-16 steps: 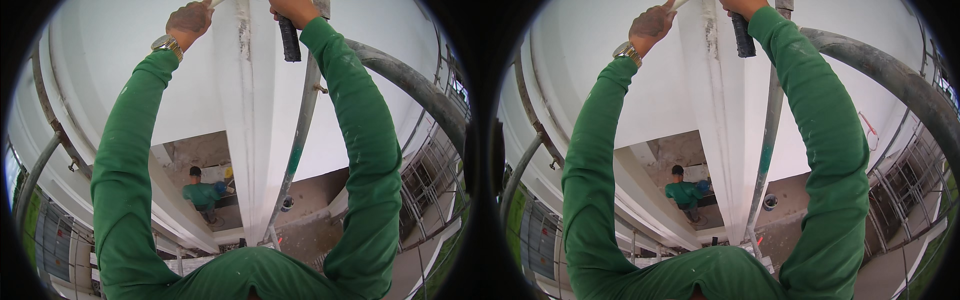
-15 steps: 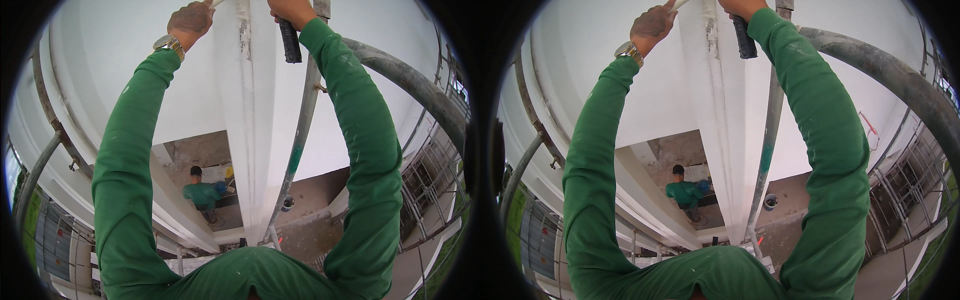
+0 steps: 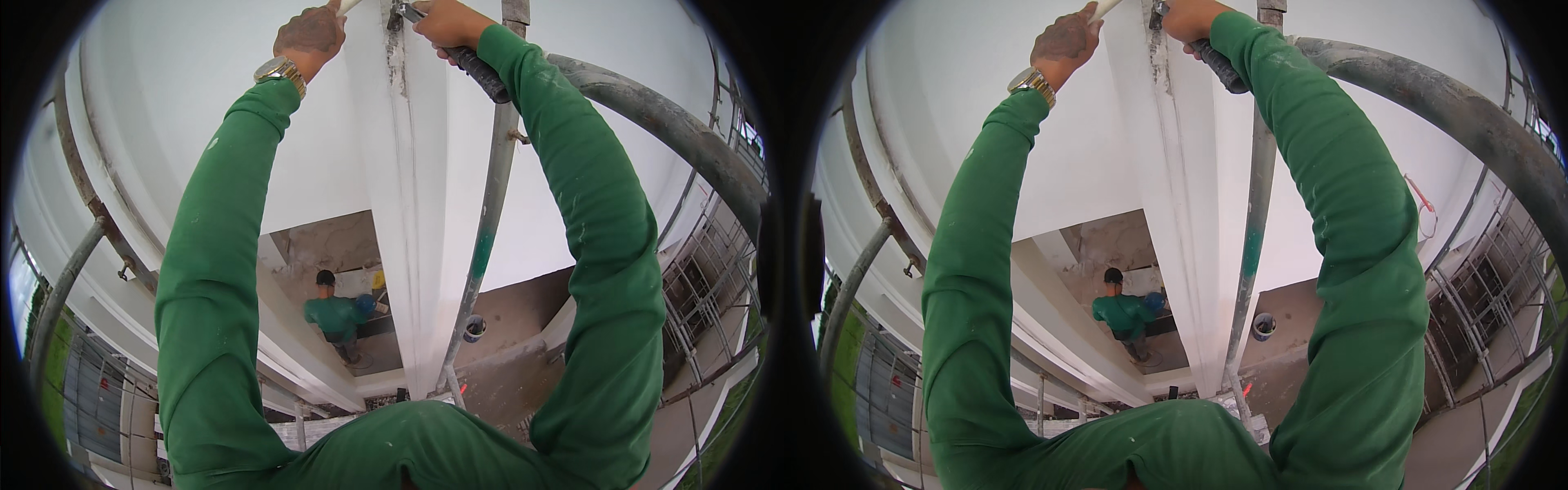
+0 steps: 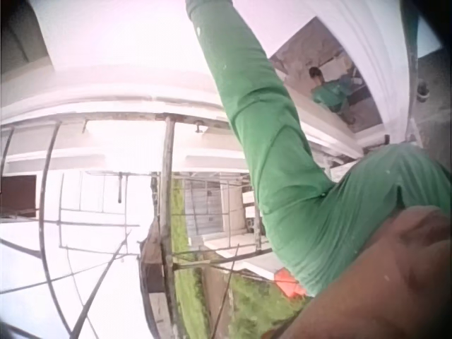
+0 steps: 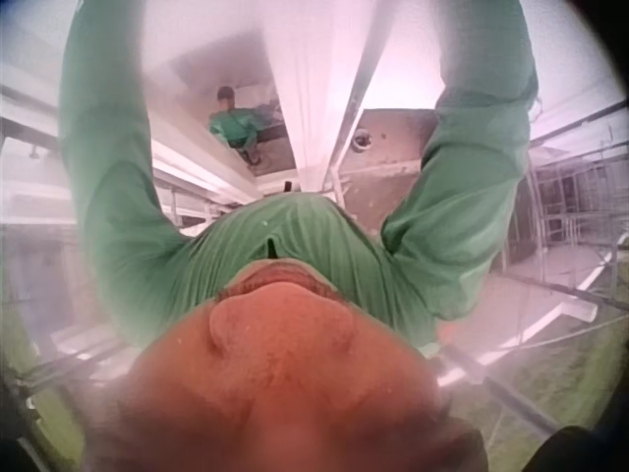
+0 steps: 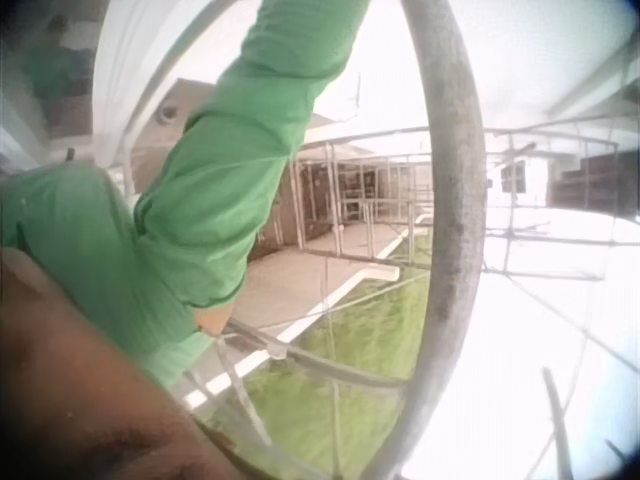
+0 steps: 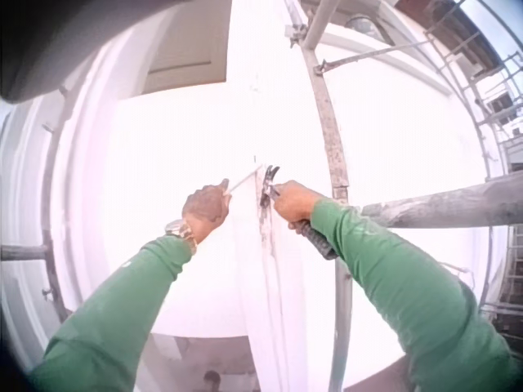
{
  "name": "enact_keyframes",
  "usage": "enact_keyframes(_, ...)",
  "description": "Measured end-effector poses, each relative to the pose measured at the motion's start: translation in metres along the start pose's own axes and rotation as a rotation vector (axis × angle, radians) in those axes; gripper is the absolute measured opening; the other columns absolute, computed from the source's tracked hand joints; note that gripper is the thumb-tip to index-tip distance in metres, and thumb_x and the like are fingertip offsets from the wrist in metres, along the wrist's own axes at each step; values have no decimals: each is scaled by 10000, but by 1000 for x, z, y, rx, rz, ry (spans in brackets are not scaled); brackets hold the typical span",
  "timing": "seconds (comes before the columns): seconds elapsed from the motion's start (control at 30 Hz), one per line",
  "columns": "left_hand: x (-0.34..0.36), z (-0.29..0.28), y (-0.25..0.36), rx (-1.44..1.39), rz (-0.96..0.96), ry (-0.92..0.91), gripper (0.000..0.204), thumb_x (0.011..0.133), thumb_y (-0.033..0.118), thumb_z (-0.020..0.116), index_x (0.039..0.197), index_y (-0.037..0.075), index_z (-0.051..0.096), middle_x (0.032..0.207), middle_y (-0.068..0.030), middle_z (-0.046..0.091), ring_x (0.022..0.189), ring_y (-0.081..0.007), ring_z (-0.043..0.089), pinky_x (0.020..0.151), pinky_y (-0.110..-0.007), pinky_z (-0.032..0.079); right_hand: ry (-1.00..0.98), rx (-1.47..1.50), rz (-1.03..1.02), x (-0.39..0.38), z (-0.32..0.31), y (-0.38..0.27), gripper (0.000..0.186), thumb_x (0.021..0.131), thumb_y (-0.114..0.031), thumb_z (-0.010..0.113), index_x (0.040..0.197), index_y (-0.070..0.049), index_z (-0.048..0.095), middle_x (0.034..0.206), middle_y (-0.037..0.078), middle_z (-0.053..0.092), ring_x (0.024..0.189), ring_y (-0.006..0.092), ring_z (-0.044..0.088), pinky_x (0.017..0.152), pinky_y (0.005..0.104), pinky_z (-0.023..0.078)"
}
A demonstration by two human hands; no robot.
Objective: The person stands on scaffolding and uses a hammer to secure a white trim piece to a wall. They repeatedly tap the trim into place while holding it steady with their other hand. The person pauses to interact with two other workers below before resuming the installation.
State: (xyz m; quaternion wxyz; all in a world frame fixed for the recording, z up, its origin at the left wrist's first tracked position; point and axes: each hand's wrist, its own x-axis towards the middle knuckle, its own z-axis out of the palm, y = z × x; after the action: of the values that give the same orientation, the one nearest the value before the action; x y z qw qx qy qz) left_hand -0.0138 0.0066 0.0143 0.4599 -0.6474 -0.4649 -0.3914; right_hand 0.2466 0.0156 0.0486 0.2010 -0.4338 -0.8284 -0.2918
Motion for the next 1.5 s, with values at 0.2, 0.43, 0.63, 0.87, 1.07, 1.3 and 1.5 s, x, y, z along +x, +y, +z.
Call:
enact_keyframes(0.2,-7,-13,-8,35,7,-78,442,1014,308,479,1385,87,571,1071,-167,702,958,-348,677,849,-491,528,515,736,316,-68,-51,-102,499,936,-154,525,1388,51,474,918,316,686,792,426,695,775,468,571)
enact_keyframes(0.43,-11,-7,1,50,12,-154,440,1005,292,489,1382,80,570,1080,-171,696,957,-352,673,844,-493,526,693,367,104,-21,-26,-59,544,944,-146,484,1440,66,412,953,366,660,861,528,649,829,541,528)
enact_keyframes(0.63,-23,5,-26,27,78,-54,449,994,302,510,1379,79,571,1088,-164,694,989,-354,662,860,-500,521,682,562,176,-48,-52,-95,530,954,-158,475,1451,20,422,941,369,660,798,507,667,742,536,546)
enact_keyframes(0.87,-17,8,9,-79,-40,-58,458,989,333,539,1368,78,572,1102,-175,703,984,-360,670,878,-505,521,516,471,256,-16,27,-2,543,962,-244,578,1453,-40,463,762,165,633,549,254,627,512,373,531)
enact_keyframes(1.07,-136,-6,19,-306,-98,-329,484,989,489,575,1386,217,631,807,-104,709,693,-219,672,691,-377,549,517,1262,297,-149,76,-116,426,955,-237,667,1315,-28,576,651,2,538,448,95,535,467,265,491)
enact_keyframes(1.3,-442,-37,46,-880,-559,-1049,412,912,338,742,1185,32,699,837,-121,706,730,-201,659,686,-360,502,-245,1374,818,-424,268,-219,201,865,-164,789,1025,-63,721,734,-31,630,655,81,539,638,290,459)
enact_keyframes(1.5,-822,-159,87,-588,-1139,-1264,395,912,373,708,962,-18,696,760,-205,665,705,-320,650,653,-444,484,-798,864,1135,-686,388,-315,311,781,-183,788,1014,6,706,770,134,707,727,224,691,698,376,529)
